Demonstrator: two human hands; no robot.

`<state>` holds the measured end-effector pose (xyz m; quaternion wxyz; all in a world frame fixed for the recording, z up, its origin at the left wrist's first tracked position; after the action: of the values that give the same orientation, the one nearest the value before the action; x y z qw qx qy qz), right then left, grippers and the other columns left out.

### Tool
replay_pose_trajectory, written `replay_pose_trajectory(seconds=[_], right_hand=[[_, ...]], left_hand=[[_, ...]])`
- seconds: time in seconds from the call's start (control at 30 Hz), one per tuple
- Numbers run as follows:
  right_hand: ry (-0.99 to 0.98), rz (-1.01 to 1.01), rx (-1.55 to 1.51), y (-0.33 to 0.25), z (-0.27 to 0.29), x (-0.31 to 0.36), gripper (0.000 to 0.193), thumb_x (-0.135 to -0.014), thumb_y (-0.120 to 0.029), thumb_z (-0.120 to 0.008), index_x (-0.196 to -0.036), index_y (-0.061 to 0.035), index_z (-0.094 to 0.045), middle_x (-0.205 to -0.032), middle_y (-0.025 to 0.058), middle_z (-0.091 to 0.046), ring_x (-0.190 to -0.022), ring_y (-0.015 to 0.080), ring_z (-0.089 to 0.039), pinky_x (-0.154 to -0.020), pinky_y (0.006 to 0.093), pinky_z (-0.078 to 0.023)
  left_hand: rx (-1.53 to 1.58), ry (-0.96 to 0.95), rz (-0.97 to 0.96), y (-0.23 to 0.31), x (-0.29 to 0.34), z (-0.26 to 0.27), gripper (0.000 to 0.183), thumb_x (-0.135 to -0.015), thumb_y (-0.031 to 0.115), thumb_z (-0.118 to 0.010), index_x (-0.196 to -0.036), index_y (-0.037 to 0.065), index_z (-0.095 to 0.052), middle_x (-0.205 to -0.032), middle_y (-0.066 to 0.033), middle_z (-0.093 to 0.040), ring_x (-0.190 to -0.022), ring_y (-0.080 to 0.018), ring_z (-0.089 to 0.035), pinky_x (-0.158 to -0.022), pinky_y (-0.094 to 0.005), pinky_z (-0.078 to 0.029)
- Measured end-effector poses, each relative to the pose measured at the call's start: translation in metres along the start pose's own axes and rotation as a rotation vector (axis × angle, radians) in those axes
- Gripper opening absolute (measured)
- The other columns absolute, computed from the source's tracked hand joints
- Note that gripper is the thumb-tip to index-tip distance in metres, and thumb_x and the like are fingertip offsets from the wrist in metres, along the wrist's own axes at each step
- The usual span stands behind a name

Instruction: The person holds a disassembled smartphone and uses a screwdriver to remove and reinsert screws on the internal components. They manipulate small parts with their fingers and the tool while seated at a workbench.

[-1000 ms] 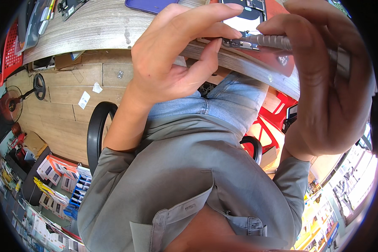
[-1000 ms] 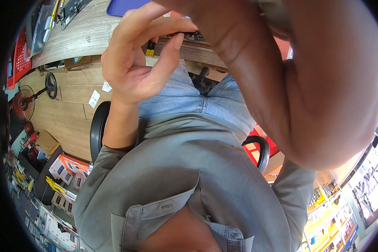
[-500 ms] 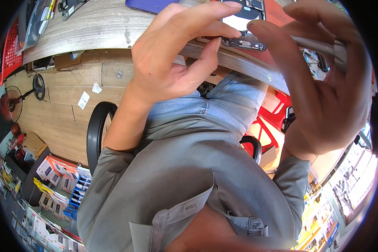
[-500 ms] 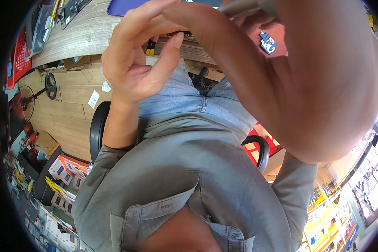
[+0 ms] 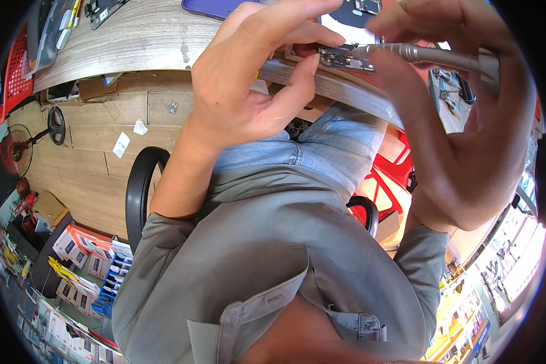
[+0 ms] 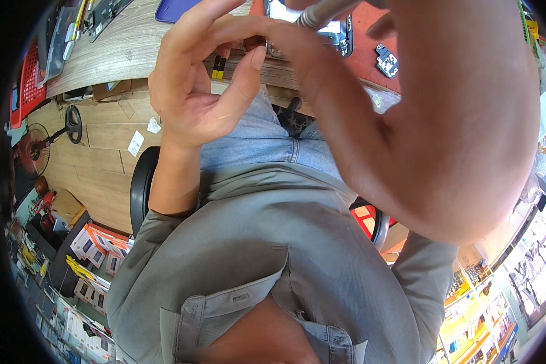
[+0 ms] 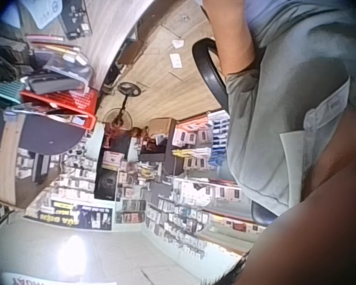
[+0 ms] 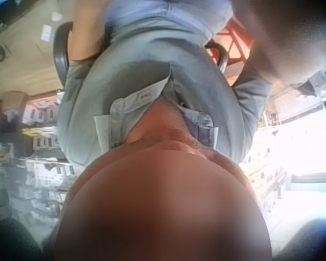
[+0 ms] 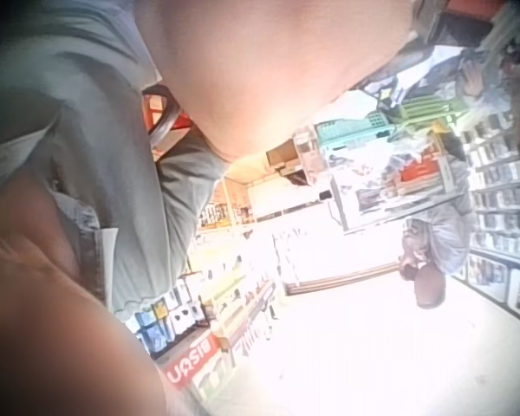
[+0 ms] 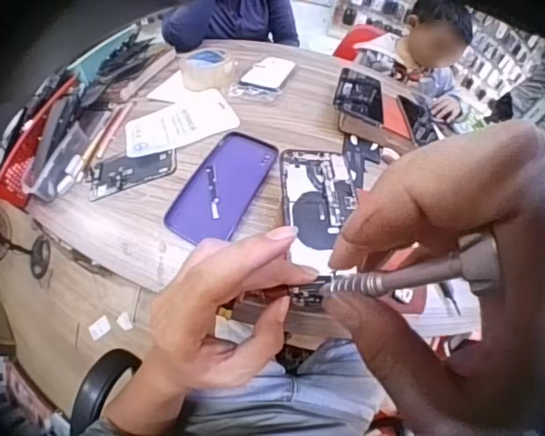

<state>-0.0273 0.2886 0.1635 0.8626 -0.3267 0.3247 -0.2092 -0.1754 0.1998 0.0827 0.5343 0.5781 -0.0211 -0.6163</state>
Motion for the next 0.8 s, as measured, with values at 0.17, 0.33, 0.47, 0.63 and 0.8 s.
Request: replay_pose_trajectory(seconds=[0.17, 0.33, 0.47, 0.63, 0.8], right_hand=[[0.002, -0.002, 0.008, -0.0007, 0.0004, 0.0002, 0.029, -0.1, 0.004, -0.06, -0.129, 0.0094, -0.055, -0.095, 0.0235, -0.074, -0.081, 0.0221, -0.074, -0.076, 0.0265, -0.058], [0.004, -0.003, 0.022, -0.0012, -0.0002, -0.0001, 0.03, -0.1, 0.005, -0.061, -0.129, 0.0091, -0.055, -0.095, 0.0233, -0.074, -0.081, 0.022, -0.074, -0.076, 0.0264, -0.058], [0.006, -0.004, 0.031, -0.0018, -0.0008, -0.0008, 0.031, -0.099, 0.005, -0.061, -0.13, 0.0089, -0.054, -0.095, 0.0232, -0.074, -0.081, 0.022, -0.074, -0.076, 0.0264, -0.058], [0.01, -0.006, 0.046, -0.0025, -0.0023, -0.0019, 0.032, -0.099, 0.006, -0.062, -0.13, 0.0087, -0.054, -0.096, 0.023, -0.074, -0.081, 0.0219, -0.074, -0.076, 0.0263, -0.058], [0.011, -0.012, 0.068, -0.005, -0.004, -0.0024, 0.034, -0.099, 0.006, -0.063, -0.131, 0.0085, -0.053, -0.096, 0.0228, -0.074, -0.081, 0.0218, -0.074, -0.076, 0.0262, -0.058]], left_hand=[[-0.032, 0.003, -0.018, 0.0003, -0.0009, -0.0002, 0.062, -0.079, -0.013, -0.071, -0.14, -0.008, -0.061, -0.1, -0.014, -0.08, -0.084, -0.019, -0.067, -0.07, -0.0273, -0.053], [0.005, 0.015, -0.008, -0.0024, 0.0027, -0.0008, 0.063, -0.078, -0.013, -0.071, -0.139, -0.008, -0.061, -0.099, -0.0139, -0.08, -0.083, -0.0198, -0.068, -0.074, -0.0283, -0.052], [-0.018, 0.057, -0.002, -0.0061, 0.0048, -0.0055, 0.063, -0.077, -0.013, -0.07, -0.139, -0.007, -0.061, -0.099, -0.0136, -0.081, -0.083, -0.0199, -0.068, -0.075, -0.0283, -0.052], [0.0, 0.012, -0.018, -0.0048, 0.0022, -0.0028, 0.063, -0.077, -0.013, -0.07, -0.139, -0.007, -0.062, -0.099, -0.013, -0.08, -0.081, -0.0191, -0.067, -0.072, -0.028, -0.052], [0.0, -0.003, 0.019, 0.0002, 0.0012, -0.0003, 0.063, -0.077, -0.014, -0.07, -0.139, -0.007, -0.062, -0.099, -0.0125, -0.08, -0.081, -0.0182, -0.066, -0.07, -0.0275, -0.052]])
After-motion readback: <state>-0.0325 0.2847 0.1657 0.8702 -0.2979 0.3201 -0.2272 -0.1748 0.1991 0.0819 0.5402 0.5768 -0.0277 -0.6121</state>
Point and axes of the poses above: each hand's wrist, its own x-axis away from the middle knuckle, its own z-axis out of the back of the hand, y = z × x, the point moved 4 cm from there along -x, towards the middle knuckle
